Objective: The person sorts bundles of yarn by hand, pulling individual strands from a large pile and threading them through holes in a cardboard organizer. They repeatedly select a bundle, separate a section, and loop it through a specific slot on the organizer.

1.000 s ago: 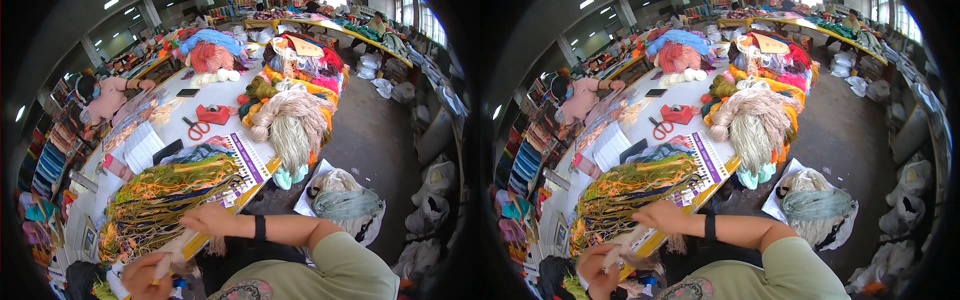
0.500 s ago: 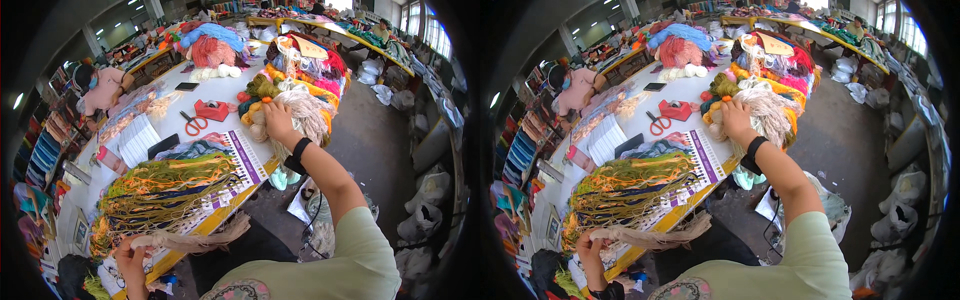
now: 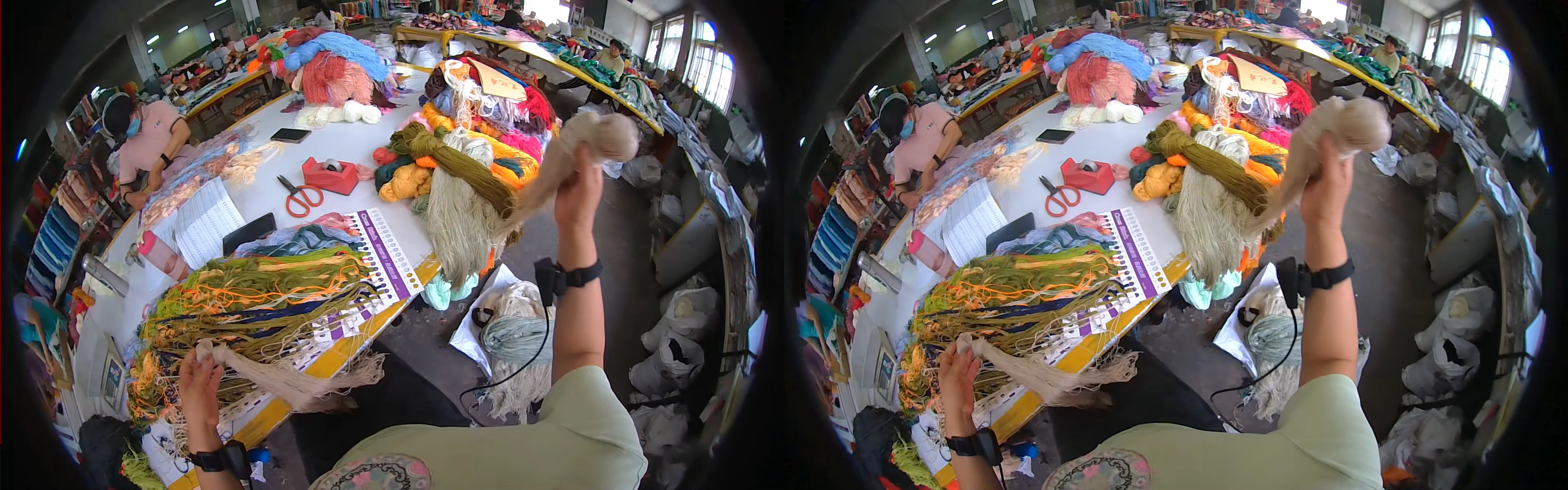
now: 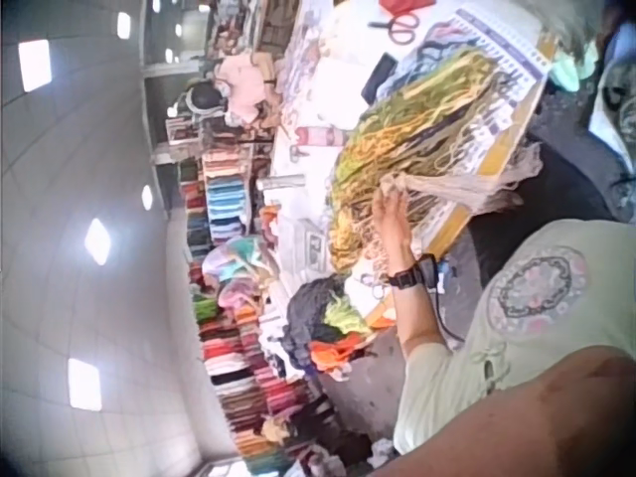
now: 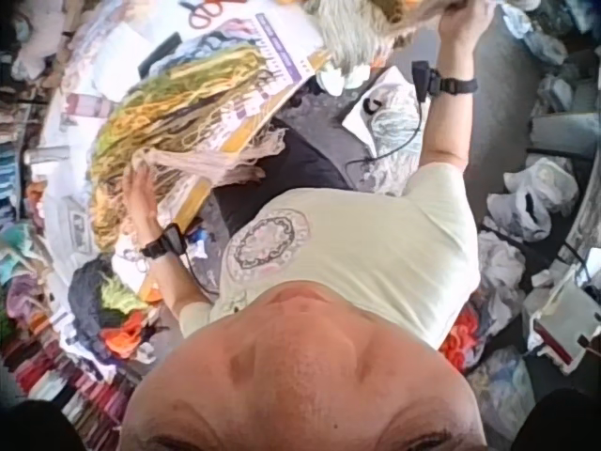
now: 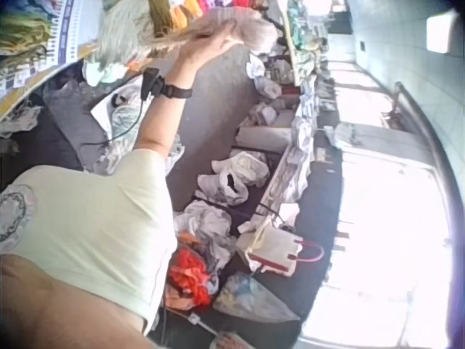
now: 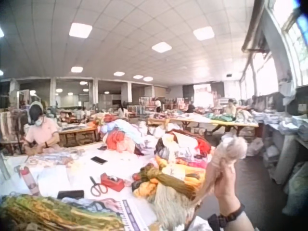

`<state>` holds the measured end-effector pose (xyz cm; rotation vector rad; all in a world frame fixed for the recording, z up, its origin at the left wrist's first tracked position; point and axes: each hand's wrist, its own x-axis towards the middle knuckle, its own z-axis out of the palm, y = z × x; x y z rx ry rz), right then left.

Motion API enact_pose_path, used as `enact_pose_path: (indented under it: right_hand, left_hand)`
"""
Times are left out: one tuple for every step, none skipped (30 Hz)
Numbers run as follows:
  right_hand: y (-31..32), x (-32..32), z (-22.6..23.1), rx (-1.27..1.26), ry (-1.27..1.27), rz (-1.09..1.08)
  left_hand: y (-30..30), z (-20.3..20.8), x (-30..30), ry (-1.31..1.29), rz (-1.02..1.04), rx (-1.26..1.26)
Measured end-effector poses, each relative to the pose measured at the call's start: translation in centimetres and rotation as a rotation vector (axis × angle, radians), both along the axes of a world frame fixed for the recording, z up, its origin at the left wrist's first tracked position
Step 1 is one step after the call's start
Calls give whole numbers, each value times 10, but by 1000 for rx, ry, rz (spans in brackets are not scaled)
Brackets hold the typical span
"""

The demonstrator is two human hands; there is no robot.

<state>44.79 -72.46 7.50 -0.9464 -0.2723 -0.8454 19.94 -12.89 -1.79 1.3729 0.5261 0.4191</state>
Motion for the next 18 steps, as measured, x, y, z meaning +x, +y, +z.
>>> enact_pose_path:
  right_hand:
    - [-13,-11,2,67,36,87]
    - [-4,-29,13,155,107,175]
    - [-4,-37,11,111,91,312]
    - [-4,-47,10,64,75,449]
    - [11,-54,13,118,123,515]
    - [34,-59,15,174,172,584]
    - [54,-62,9,186,202,724]
    - [75,-64,8,240,348,662]
    - [84,-63,-2,65,328,831]
    - [98,-66,-4,125,380,915]
    - [109,-66,-9,108,370,1014]
    - [119,-65,-16,91,359,1116]
    - [128,-62,-24,92,365,1137]
    - [136,-58,-34,121,416,1197]
    - [145,-58,-40,149,467,1253]
    - [168,-62,-40,374,658,1083]
    - [180,-64,-47,396,675,1166]
    - [191,-69,-63,333,657,1282]
  left_hand:
    - [0,-3,2,0,-12,-9]
    - [0,-5,4,62,-13,80]
    - [-1,-7,5,123,-13,170]
    - [-6,-7,4,125,-21,159]
    - [-12,-4,6,130,11,336]
    - [-17,-1,6,136,48,514]
    - [-21,3,6,192,83,563]
    - [-24,5,7,197,88,557]
    - [-25,6,6,184,84,656]
    - [-27,9,3,178,82,756]
    - [-40,19,1,180,80,738]
    - [-41,19,-3,195,99,736]
    - [-42,18,-6,106,57,713]
    - [-46,21,-8,14,10,688]
    - [-57,26,-13,3,31,716]
    - [-61,27,-18,7,40,720]
    - [-63,26,-23,-52,-29,615]
    - [-68,26,-27,-111,-105,510]
